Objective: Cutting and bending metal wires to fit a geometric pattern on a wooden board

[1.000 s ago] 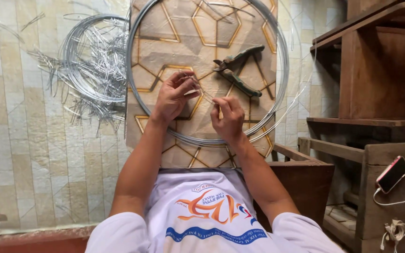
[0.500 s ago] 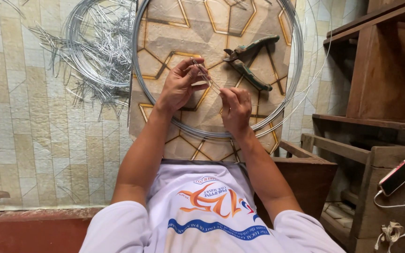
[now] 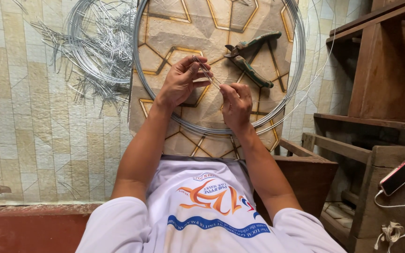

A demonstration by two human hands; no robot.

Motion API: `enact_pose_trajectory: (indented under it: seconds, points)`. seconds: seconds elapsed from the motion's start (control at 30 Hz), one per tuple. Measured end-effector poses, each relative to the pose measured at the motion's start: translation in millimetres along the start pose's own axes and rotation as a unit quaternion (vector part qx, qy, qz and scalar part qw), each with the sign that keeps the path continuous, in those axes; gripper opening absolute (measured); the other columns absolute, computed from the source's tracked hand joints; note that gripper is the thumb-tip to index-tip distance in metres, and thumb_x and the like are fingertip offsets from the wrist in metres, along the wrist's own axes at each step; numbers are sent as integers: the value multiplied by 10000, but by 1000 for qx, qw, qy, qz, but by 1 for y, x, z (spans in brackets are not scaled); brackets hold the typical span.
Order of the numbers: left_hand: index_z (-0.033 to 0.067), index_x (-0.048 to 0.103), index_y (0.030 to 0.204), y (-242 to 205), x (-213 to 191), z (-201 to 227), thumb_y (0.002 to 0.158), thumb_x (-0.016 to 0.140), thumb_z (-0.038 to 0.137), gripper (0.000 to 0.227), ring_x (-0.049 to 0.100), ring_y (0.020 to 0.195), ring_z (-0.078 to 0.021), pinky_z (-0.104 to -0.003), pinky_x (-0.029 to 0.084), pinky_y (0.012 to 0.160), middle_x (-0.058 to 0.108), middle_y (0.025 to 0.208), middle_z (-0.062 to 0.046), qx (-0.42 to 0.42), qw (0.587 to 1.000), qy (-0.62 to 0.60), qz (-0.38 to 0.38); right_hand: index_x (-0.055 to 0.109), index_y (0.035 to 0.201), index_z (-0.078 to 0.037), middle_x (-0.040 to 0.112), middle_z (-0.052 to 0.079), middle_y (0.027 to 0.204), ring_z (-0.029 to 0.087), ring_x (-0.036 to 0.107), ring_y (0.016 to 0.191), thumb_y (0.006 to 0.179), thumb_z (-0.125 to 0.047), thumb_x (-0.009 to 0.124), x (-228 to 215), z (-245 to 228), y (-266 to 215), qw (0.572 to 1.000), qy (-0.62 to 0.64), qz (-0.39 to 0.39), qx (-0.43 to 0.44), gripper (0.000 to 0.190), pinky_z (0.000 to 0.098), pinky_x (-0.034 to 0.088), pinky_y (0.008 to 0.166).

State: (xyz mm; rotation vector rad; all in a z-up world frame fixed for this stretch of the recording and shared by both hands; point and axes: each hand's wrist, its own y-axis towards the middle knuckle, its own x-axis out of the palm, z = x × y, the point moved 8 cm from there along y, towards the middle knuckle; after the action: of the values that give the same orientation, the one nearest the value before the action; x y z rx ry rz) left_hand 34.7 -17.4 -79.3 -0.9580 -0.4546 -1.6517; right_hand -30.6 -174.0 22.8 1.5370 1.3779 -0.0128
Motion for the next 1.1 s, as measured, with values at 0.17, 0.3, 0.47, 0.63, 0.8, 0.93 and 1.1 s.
enact_pose_trajectory:
  seconds: [0.17, 0.3, 0.47, 0.63, 0.8, 0.93, 1.1]
  points:
    - [55, 652, 1205, 0, 0, -1, 1035, 627, 166, 205, 774, 1015, -312, -480, 681, 823, 762, 1089, -150, -2, 1000, -1, -6, 765, 1082, -107, 605, 79, 891, 302, 601, 761, 985, -75, 695, 0, 0, 0, 1000, 2, -1, 2, 123, 416, 514, 723]
    - [44, 650, 1189, 0, 2, -1, 1039, 617, 161, 193, 773, 1015, -319, -472, 680, 823, 760, 1083, -159, -5, 1000, -5, -9, 766, 1083, -109, 604, 76, 888, 305, 610, 775, 984, -79, 698, 0, 1, 0, 1000, 2, -2, 3, 124, 415, 522, 737]
    - [25, 651, 1179, -2, 5, 2, 1036, 620, 152, 194, 773, 1013, -326, -475, 680, 822, 762, 1077, -170, -6, 1000, -6, -8, 763, 1087, -107, 605, 77, 887, 310, 624, 786, 981, -86, 709, 3, 5, -5, 1000, 6, 0, 6, 121, 419, 529, 741]
    - [26, 657, 1169, -4, 9, 3, 1031, 625, 157, 193, 774, 1013, -317, -469, 677, 831, 769, 1070, -164, -10, 1000, -1, -4, 763, 1089, -104, 610, 77, 895, 312, 639, 802, 978, -92, 717, 5, 9, -7, 1000, 10, 4, 14, 122, 418, 537, 750]
    - [29, 663, 1104, -2, 4, 2, 1023, 638, 160, 156, 784, 963, -315, -467, 674, 826, 766, 1006, -149, 3, 1000, 11, 22, 757, 1081, -103, 612, 80, 894, 306, 634, 795, 967, -98, 740, 6, 8, -8, 1000, 0, 7, 12, 116, 398, 524, 743]
    - [21, 661, 1084, -2, 2, 1, 1024, 637, 153, 147, 786, 948, -320, -477, 677, 819, 763, 985, -150, 6, 999, 11, 35, 752, 1076, -102, 620, 80, 912, 301, 634, 815, 968, -135, 752, 1, 1, 1, 1000, -25, 5, 9, 113, 410, 505, 748]
    - [34, 653, 1063, 2, -11, -4, 1017, 644, 189, 162, 788, 942, -317, -498, 670, 830, 759, 961, -142, 18, 998, -8, 58, 747, 1129, -132, 685, 36, 916, 238, 677, 845, 1036, -274, 671, 9, 11, -8, 996, -65, -63, 19, 186, 362, 467, 794]
